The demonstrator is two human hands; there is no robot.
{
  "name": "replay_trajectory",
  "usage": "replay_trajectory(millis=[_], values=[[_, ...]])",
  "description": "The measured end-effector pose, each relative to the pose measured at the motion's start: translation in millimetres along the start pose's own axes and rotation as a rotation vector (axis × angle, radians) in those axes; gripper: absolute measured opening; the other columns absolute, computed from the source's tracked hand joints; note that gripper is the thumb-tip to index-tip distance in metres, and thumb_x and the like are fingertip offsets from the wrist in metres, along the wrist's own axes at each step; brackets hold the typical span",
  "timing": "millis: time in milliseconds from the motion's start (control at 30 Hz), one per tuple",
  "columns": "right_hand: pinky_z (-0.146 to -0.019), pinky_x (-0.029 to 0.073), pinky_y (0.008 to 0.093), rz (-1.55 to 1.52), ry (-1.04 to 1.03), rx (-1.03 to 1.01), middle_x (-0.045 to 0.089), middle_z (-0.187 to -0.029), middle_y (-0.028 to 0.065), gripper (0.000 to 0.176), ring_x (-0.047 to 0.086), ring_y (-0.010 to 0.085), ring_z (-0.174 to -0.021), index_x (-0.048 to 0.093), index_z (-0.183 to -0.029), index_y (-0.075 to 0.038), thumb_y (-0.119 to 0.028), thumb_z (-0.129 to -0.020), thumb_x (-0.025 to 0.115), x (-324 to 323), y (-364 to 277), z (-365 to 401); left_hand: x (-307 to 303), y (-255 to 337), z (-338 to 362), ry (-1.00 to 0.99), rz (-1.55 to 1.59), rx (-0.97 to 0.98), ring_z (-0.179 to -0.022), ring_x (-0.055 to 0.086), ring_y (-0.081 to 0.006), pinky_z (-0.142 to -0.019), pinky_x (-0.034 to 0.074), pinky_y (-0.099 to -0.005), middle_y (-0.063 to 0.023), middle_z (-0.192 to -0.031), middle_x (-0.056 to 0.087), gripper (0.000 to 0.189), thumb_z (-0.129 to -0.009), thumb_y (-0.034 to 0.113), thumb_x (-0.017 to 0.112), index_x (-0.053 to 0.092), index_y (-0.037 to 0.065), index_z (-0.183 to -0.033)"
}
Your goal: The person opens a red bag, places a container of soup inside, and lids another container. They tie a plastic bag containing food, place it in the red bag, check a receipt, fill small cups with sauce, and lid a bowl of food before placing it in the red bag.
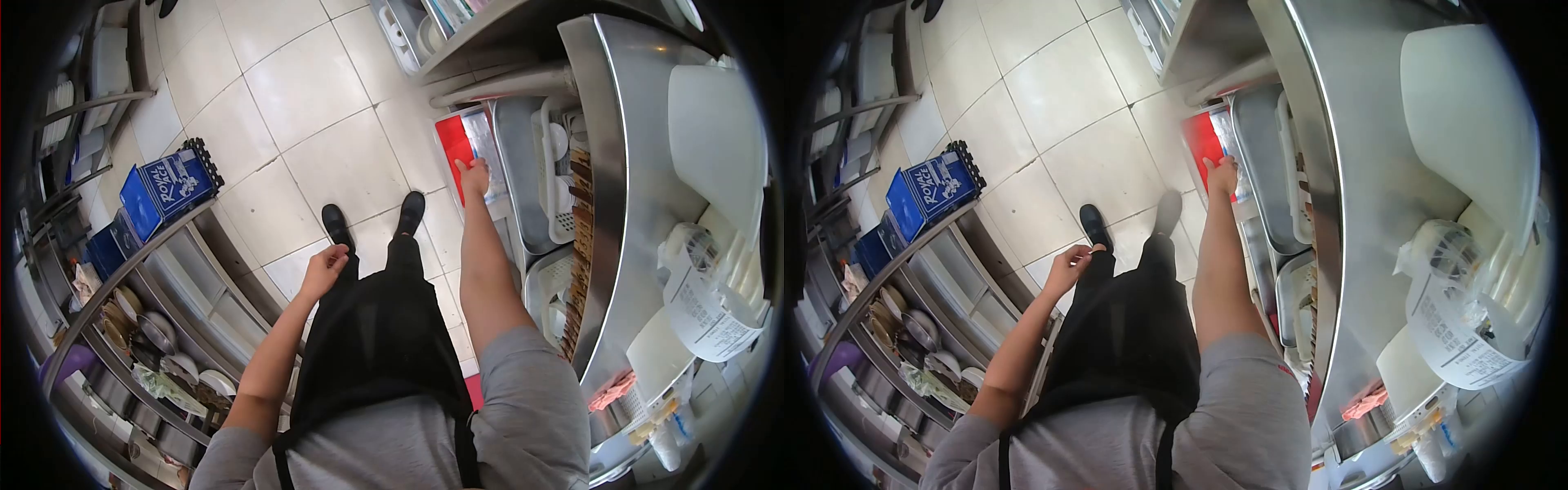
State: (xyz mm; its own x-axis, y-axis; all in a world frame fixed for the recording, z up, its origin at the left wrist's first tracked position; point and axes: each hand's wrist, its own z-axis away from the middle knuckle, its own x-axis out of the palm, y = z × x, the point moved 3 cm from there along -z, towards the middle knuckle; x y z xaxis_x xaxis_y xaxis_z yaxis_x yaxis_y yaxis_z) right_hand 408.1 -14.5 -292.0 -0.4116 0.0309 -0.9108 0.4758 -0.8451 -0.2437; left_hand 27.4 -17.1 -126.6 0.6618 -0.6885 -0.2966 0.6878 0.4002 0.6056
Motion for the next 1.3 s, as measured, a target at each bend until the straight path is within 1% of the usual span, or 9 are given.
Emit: replay_trajectory(millis=[367,567,700,767,900,967,1033,1100,1300], values=[[-0.067,0.045,0.0378,-0.336,0.195,0.130,0.061,-0.081,0.0153,0.009,0.059,0.0306,-0.077,0.056,-0.083,-0.006,-0.010,-0.077,0.051,6,51,29,-4,-17,24,0.027,-0.130,0.017,-0.077,0.060,-0.0219,-0.069,0.048,-0.0309,-0.0111,-0.089,0.063,0.023,-0.076,0.011,0.062,0.059,0.003,-0.098],[-0.066,0.043,0.0403,-0.546,-0.492,-0.364,0.057,-0.083,0.0177,0.013,0.056,0.0336,-0.079,0.053,-0.088,-0.003,-0.004,-0.075,0.054,-55,-14,212,14,106,63,-0.060,-0.667,0.595,-0.127,0.021,-0.0349,-0.101,0.023,-0.0473,-0.0120,-0.138,0.024,0.088,-0.057,0.025,0.076,0.030,0.012,-0.131],[-0.063,0.043,0.0334,-0.819,-0.634,-0.508,0.057,-0.077,0.0173,0.016,0.058,0.0302,-0.076,0.055,-0.092,-0.005,-0.002,-0.076,0.052,-180,-80,278,13,148,86,-0.013,-0.805,0.895,-0.122,0.033,-0.0315,-0.099,0.029,-0.0453,-0.0144,-0.123,0.044,0.064,-0.062,0.014,0.069,0.043,0.007,-0.120],[-0.078,0.042,0.0269,-1.012,-0.642,-0.435,0.057,-0.094,0.0070,0.024,0.055,0.0172,-0.089,0.053,-0.101,0.001,-0.008,-0.079,0.057,-249,-88,278,7,164,94,-0.271,-0.443,0.626,-0.102,0.051,-0.0309,-0.087,0.041,-0.0397,-0.0158,-0.102,0.056,0.042,-0.064,0.005,0.060,0.053,0.002,-0.105],[-0.087,0.038,0.0380,-0.700,-0.039,-0.716,0.047,-0.120,0.0117,0.076,0.043,0.0259,-0.113,0.039,-0.124,-0.004,-0.039,-0.065,0.071,-370,-100,319,-42,282,167,-0.428,-0.080,0.657,-0.070,0.057,-0.0179,-0.068,0.045,-0.0299,-0.0125,-0.074,0.058,0.021,-0.071,0.005,0.055,0.056,-0.002,-0.092],[-0.081,0.041,0.0291,-0.668,0.071,-0.664,0.058,-0.102,0.0104,0.060,0.055,0.0180,-0.088,0.045,-0.118,-0.002,-0.026,-0.069,0.071,-346,-98,325,-82,340,212,-0.432,-0.133,0.891,-0.063,0.052,-0.0114,-0.062,0.044,-0.0284,-0.0096,-0.067,0.058,0.022,-0.076,0.013,0.058,0.058,-0.001,-0.093],[-0.080,0.042,0.0264,-0.742,-0.624,-0.334,0.060,-0.100,0.0073,0.041,0.054,0.0120,-0.087,0.051,-0.111,-0.001,-0.019,-0.077,0.065,-324,-98,347,-131,390,238,-0.306,-0.275,0.775,-0.061,0.053,-0.0098,-0.059,0.045,-0.0290,-0.0076,-0.069,0.060,0.029,-0.078,0.022,0.062,0.060,0.000,-0.097],[-0.076,0.044,0.0238,-1.002,-0.680,-0.521,0.060,-0.099,0.0016,0.026,0.054,0.0076,-0.082,0.055,-0.106,-0.001,-0.015,-0.084,0.057,-360,-117,372,-185,430,241,0.001,-0.376,0.829,-0.063,0.056,-0.0107,-0.062,0.046,-0.0279,-0.0058,-0.073,0.062,0.031,-0.080,0.026,0.060,0.061,0.000,-0.096],[-0.082,0.045,0.0330,-1.947,-1.051,-0.501,0.056,-0.108,0.0104,0.043,0.055,0.0181,-0.097,0.043,-0.123,-0.004,-0.015,-0.083,0.055,-459,-101,397,-229,442,235,-0.181,0.104,0.626,-0.066,0.060,-0.0138,-0.063,0.048,-0.0274,-0.0082,-0.080,0.063,0.034,-0.080,0.029,0.061,0.060,-0.002,-0.093]])
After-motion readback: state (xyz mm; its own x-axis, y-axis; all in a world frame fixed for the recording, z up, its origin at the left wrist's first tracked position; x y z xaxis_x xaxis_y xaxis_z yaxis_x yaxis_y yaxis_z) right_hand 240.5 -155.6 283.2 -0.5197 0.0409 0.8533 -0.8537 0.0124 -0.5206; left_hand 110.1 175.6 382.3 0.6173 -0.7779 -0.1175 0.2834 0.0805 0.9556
